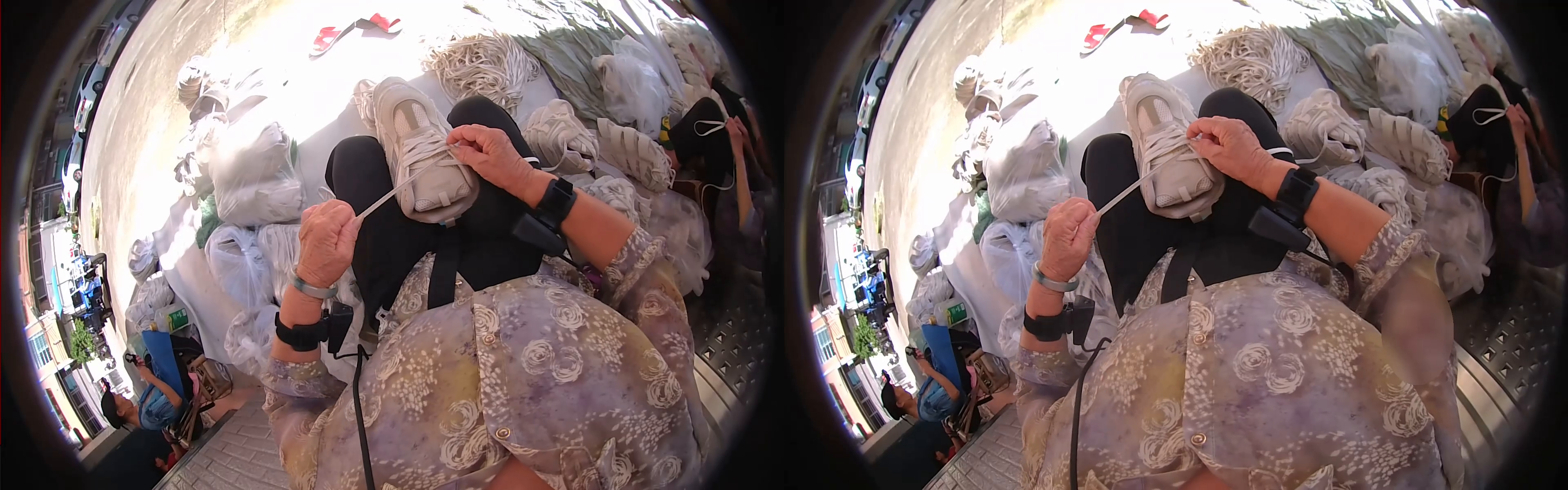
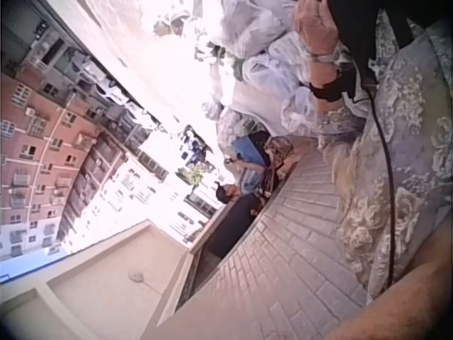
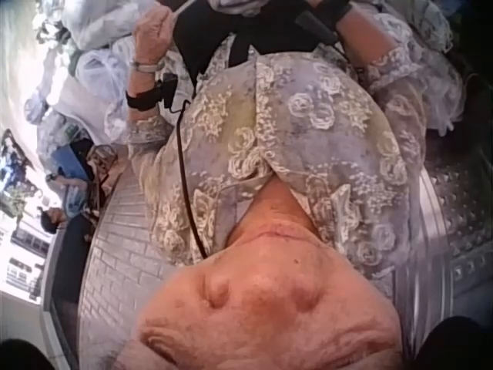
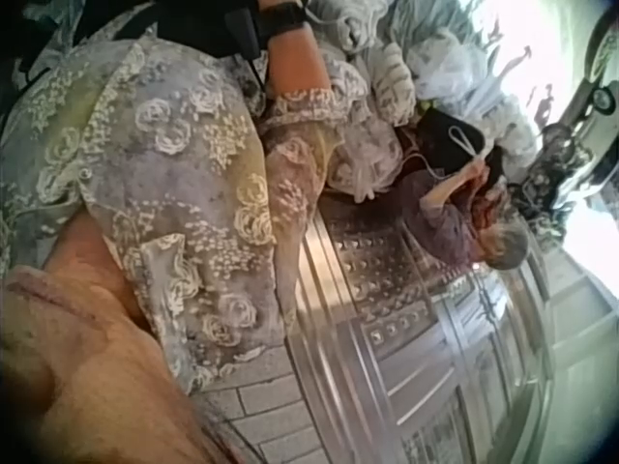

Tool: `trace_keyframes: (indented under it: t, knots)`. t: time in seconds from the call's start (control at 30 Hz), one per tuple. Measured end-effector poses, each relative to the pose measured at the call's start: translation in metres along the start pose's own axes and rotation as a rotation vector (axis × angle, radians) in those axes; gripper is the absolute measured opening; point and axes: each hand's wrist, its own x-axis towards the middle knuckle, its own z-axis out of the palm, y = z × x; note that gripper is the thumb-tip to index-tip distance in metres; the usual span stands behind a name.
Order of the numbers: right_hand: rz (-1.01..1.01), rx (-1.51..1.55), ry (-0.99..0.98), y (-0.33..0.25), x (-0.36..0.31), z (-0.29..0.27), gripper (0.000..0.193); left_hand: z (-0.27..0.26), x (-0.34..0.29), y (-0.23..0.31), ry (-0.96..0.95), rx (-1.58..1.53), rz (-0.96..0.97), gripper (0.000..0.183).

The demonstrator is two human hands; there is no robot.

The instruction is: Thread and tie laces through the eyelets of a shoe.

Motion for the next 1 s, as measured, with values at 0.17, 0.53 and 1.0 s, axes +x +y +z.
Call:
trace_keyframes:
  t: [0.17,0.53,1.0]
  knots:
    - [0.027,0.036,-0.006,0.004,0.003,0.003,0.015,-0.004,-0.022,0.011,-0.135,-0.179,-0.051,0.019]
    - [-0.486,-0.184,-0.254,-0.071,0.019,0.026,0.040,-0.033,0.024,0.084,-0.007,0.036,0.302,0.017]
    - [-0.111,0.651,-0.474,-0.140,0.036,-0.062,0.024,-0.029,0.031,0.062,0.241,0.193,0.324,0.012]
